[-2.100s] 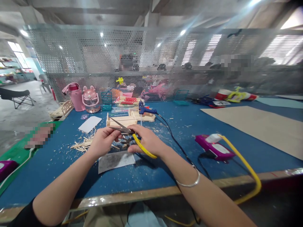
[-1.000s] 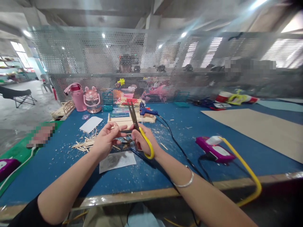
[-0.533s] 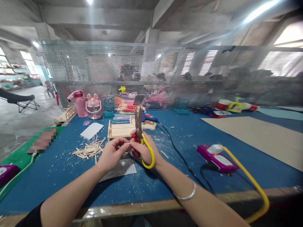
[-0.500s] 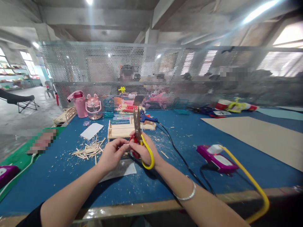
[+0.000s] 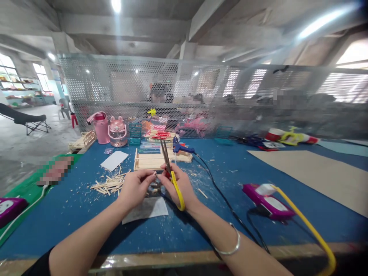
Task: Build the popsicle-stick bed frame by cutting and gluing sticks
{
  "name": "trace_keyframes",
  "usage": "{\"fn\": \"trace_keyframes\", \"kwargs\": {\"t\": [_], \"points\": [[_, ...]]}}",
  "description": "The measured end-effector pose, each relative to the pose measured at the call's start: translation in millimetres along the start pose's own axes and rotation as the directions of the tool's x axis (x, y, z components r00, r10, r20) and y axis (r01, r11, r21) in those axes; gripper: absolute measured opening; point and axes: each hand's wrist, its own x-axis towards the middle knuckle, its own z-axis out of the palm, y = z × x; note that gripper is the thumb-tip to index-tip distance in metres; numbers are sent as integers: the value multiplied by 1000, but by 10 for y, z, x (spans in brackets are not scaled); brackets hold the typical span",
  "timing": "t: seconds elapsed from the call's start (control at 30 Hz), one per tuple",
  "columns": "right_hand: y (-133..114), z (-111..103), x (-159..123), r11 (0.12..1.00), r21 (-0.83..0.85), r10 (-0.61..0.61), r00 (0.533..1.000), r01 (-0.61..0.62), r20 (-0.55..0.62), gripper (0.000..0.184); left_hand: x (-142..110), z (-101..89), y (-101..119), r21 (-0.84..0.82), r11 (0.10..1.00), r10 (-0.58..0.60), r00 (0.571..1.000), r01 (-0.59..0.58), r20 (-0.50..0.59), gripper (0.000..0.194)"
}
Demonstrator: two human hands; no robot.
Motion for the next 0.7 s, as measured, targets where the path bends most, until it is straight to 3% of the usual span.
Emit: {"fn": "trace_keyframes", "kwargs": {"t": [0.07,0.13,0.23,0.3,0.4,0.5,0.7], "points": [[4,-5,5,999,27,18,999,-17,-27,25,30,-12,20,-247,961,-132,991,126,-6,24],[7,3,5,995,90,55,998,-51,-35,27,49,-12,34,-473,850,-242,969,233,42,30],[0,38,2,949,267,167,985,-169,31,30,39,21,43,-627,724,-306,949,287,81,32],[-8,64,1,890,385,226,970,-244,92,32,12,64,42,-614,745,-274,959,261,75,27],[-11,77,6,827,482,243,957,-288,156,33,-30,127,33,-468,865,-162,984,178,75,22],[-11,58,15,795,519,260,950,-313,175,36,-52,149,20,-343,934,-102,995,95,-2,18],[-29,16,28,880,411,214,971,-239,108,39,-47,94,-21,-124,989,-70,997,75,40,23]]}}
